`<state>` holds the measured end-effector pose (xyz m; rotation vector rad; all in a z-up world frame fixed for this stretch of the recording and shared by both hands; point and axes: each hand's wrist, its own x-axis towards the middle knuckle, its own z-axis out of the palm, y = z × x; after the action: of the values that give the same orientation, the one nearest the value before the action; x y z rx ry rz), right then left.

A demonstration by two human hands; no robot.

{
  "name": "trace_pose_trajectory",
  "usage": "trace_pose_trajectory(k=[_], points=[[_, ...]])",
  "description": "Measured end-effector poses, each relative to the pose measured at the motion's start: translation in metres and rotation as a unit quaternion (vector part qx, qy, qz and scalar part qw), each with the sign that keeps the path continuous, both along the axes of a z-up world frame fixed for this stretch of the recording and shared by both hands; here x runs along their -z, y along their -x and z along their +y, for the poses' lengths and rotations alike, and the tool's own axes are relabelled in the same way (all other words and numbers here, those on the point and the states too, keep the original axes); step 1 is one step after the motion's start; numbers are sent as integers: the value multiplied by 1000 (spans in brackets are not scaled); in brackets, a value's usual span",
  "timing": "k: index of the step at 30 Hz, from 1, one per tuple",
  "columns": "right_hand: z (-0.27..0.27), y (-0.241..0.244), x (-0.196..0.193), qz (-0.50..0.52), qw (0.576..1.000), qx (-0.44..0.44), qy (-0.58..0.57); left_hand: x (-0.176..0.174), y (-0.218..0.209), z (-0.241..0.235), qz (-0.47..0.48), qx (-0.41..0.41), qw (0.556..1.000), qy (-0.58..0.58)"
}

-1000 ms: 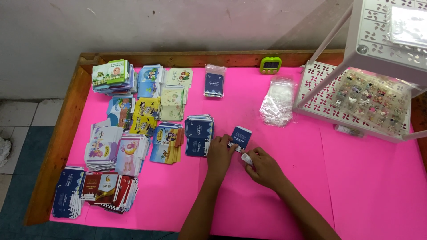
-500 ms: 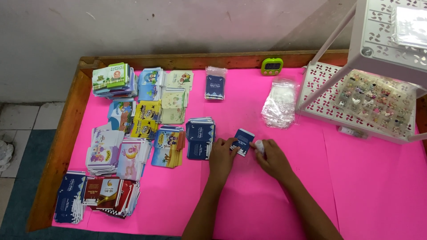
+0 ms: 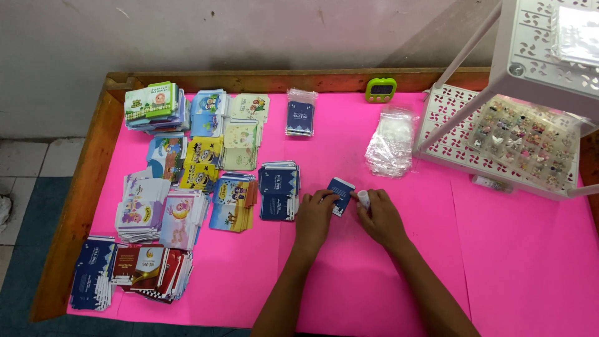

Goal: Stamping small cards and placing them into plastic sleeves at a craft station.

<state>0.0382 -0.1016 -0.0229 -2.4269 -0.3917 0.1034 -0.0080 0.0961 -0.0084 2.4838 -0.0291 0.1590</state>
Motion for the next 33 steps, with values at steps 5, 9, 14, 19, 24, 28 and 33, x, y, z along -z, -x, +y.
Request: trace_pose_trajectory(k=[5,9,14,19,24,28,33], points=[[11,21,-11,-24,997,-63,-41,-3,-1,1,-3,-3,999,45],[15,26,-25,-30,994,-80,-73,-5,-1,2,-4,-3,997,81],[11,30,-22,-55,992,-108,-43,7,-3,7,-3,9,995,95],[12,35,-14,-153,975,-153,44,16,-3,3,-10,-5,1000,25],[14,39,-22,-226,949,-217,38,6,-3,2,10,-18,995,102],[8,30,-6,-163,973,-160,34,4,-6,4,20,-11,997,77],[8,12,-19,-48,995,-51,-64,25,-8,5,39,-14,998,56]])
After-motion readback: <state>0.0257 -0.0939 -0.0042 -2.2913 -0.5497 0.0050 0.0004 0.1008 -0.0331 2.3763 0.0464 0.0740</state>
